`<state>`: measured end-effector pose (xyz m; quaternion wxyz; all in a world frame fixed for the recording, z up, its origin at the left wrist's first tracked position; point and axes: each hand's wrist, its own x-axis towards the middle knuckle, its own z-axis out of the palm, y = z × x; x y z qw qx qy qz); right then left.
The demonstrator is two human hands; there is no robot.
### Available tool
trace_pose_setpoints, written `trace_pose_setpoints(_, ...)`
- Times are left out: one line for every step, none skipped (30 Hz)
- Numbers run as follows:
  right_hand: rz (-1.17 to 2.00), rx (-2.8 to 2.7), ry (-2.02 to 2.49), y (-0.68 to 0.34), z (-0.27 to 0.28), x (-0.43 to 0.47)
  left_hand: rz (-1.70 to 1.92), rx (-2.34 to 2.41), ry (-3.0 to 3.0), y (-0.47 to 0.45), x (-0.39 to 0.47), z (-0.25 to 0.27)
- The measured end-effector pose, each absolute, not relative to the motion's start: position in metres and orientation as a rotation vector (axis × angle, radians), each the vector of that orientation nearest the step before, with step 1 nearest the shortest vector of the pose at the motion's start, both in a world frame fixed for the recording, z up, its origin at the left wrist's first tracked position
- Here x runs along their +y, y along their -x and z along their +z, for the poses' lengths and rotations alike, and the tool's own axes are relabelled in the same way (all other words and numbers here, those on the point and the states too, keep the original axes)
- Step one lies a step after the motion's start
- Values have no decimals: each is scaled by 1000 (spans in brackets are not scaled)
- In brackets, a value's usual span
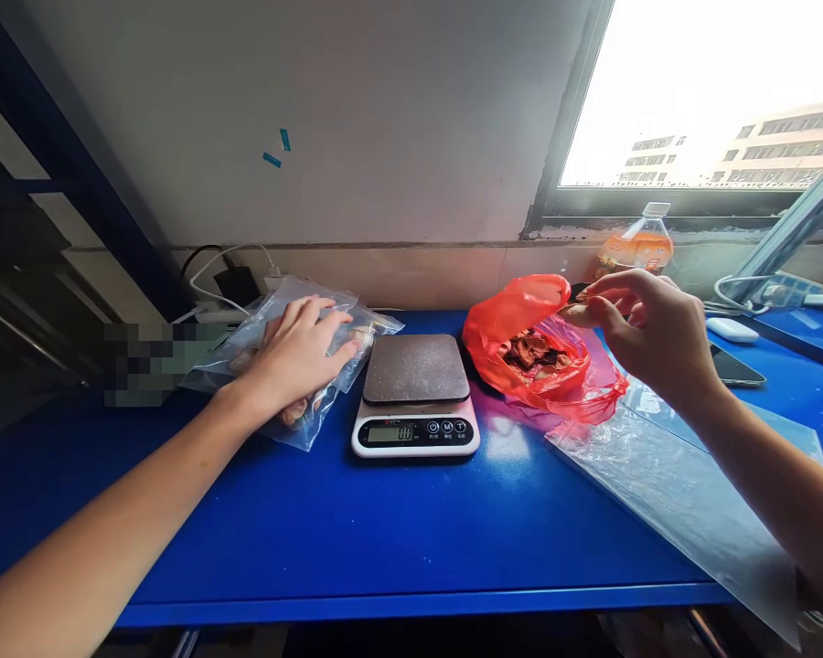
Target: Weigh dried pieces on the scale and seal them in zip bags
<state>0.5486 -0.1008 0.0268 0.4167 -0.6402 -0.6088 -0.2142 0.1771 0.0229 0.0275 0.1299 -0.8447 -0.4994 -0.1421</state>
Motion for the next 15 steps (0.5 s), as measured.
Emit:
trace_pose_setpoints(-559,-1506,1546,-539,27,-105,-469,-1399,2482,-183,15,29)
trace_pose_setpoints(-583,-1493,1472,-529,27,-110,-571,-1309,2554,-190,4,29)
trace_pose_setpoints(-599,-1493,1392,-516,25,-115,-667,-1200,2658,-197,-8,29)
trace_pose_setpoints(-567,-1523,1331,-503,23,-120,-718,-1124,2771,-205,-21,29)
trace_pose_setpoints(-498,-1574,1270,-490,19,-125,-757,-1077,2885,-213,-34,28)
trace_pose_setpoints(-405,-1619,1219,-478,15,-131,-748,-1039,3014,-220,-47,26)
trace_pose_setpoints(-301,-1679,1181,-466,11,-136,-744,-994,3125,-227,-59,24)
trace_pose_setpoints(-231,-1723,1137,-456,7,-140,-752,-955,3207,-232,-70,23)
trace_pose_setpoints(-175,-1756,1096,-448,4,-144,-767,-943,3264,-237,-79,21)
trace_pose_setpoints(-123,-1773,1066,-442,1,-147,-798,-935,3294,-239,-85,20)
trace_pose_setpoints(-69,-1772,1044,-438,-1,-149,-847,-930,3295,-241,-90,20)
trace_pose_setpoints(-2,-1758,1032,-435,-3,-151,-902,-926,3284,-241,-94,20)
trace_pose_setpoints(78,-1735,1025,-434,-4,-152,-960,-918,3266,-241,-96,21)
trace_pose_setpoints(162,-1708,1020,-433,-4,-153,-1013,-905,3249,-240,-98,22)
trace_pose_setpoints(242,-1686,1010,-433,-4,-154,-1055,-887,3239,-239,-99,24)
